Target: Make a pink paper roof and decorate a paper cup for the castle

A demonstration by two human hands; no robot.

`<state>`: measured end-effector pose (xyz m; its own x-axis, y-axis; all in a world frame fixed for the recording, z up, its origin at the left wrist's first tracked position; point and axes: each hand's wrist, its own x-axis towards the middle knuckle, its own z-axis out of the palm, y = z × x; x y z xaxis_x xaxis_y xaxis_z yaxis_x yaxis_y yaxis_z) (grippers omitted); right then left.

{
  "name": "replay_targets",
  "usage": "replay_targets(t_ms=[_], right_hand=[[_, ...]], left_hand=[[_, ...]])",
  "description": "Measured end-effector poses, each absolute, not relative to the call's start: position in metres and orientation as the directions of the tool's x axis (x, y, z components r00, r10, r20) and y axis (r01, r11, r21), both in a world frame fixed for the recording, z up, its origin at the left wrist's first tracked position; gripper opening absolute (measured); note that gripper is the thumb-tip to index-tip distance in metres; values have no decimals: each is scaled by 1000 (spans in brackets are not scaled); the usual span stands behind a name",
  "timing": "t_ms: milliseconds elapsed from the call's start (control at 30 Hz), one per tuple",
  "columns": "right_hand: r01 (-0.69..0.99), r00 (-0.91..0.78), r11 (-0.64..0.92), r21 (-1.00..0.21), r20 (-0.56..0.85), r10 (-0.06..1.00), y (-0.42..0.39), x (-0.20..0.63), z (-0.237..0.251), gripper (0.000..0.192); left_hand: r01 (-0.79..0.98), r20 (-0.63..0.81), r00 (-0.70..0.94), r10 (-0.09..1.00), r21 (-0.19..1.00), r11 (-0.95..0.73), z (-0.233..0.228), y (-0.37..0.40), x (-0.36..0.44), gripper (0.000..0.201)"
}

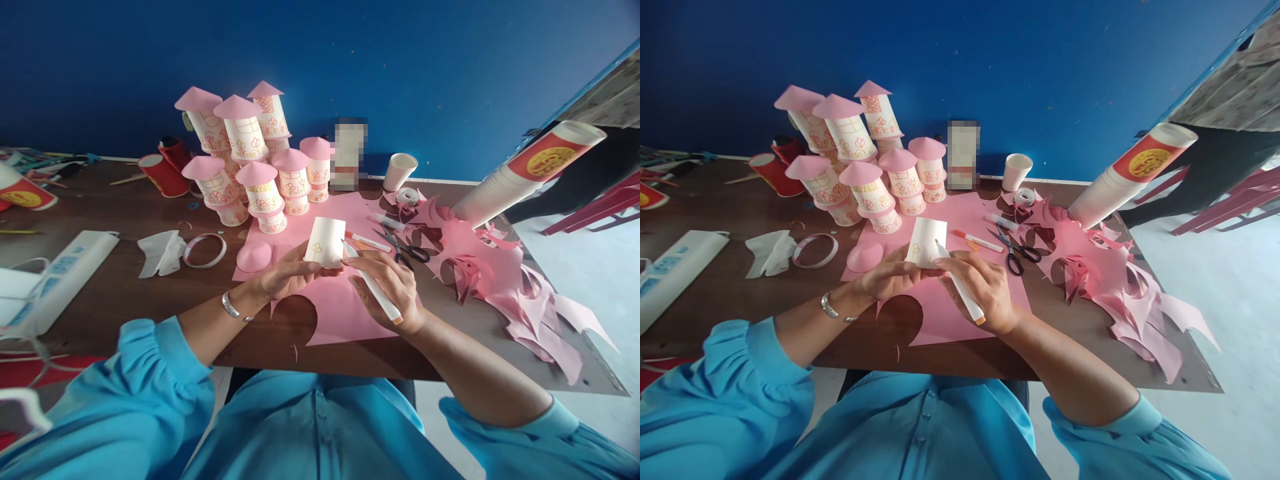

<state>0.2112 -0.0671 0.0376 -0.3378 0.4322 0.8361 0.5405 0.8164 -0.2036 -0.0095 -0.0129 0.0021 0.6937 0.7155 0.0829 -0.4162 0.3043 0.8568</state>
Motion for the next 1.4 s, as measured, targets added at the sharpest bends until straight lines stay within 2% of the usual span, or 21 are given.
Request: replay_targets(t_ms=[100, 200, 467, 600, 767, 1000, 1267, 1400], right_hand=[[531, -356, 827, -185, 837, 416, -68, 211, 38, 34], [520, -365, 835, -182, 836, 410, -68, 211, 39, 37], [515, -331, 835, -195, 853, 404, -67, 211, 39, 37], [509, -357, 833, -214, 828, 431, -67, 210, 39, 37], [484, -354, 845, -228, 832, 427, -68, 211, 36, 41], [449, -283, 858, -249, 871, 401, -66, 217, 39, 33], [445, -253, 845, -296, 864, 435, -70, 210, 41, 29], [438, -285, 847, -300, 848, 448, -70, 207, 43, 17]], left_hand=[[-368, 68, 684, 727, 892, 262, 1, -14, -10, 46], [-347, 57, 666, 743, 907, 241, 4, -14, -10, 39], [-450, 89, 666, 740, 840, 304, 7, -13, -8, 37], [-397, 77, 697, 713, 869, 294, 7, -14, -8, 40], [-352, 24, 676, 736, 889, 294, 10, -15, -8, 42], [-449, 52, 669, 741, 823, 347, 2, -13, -11, 42], [-415, 27, 654, 756, 848, 329, -1, -12, -9, 49], [-370, -22, 643, 766, 866, 336, 5, -14, -8, 45]])
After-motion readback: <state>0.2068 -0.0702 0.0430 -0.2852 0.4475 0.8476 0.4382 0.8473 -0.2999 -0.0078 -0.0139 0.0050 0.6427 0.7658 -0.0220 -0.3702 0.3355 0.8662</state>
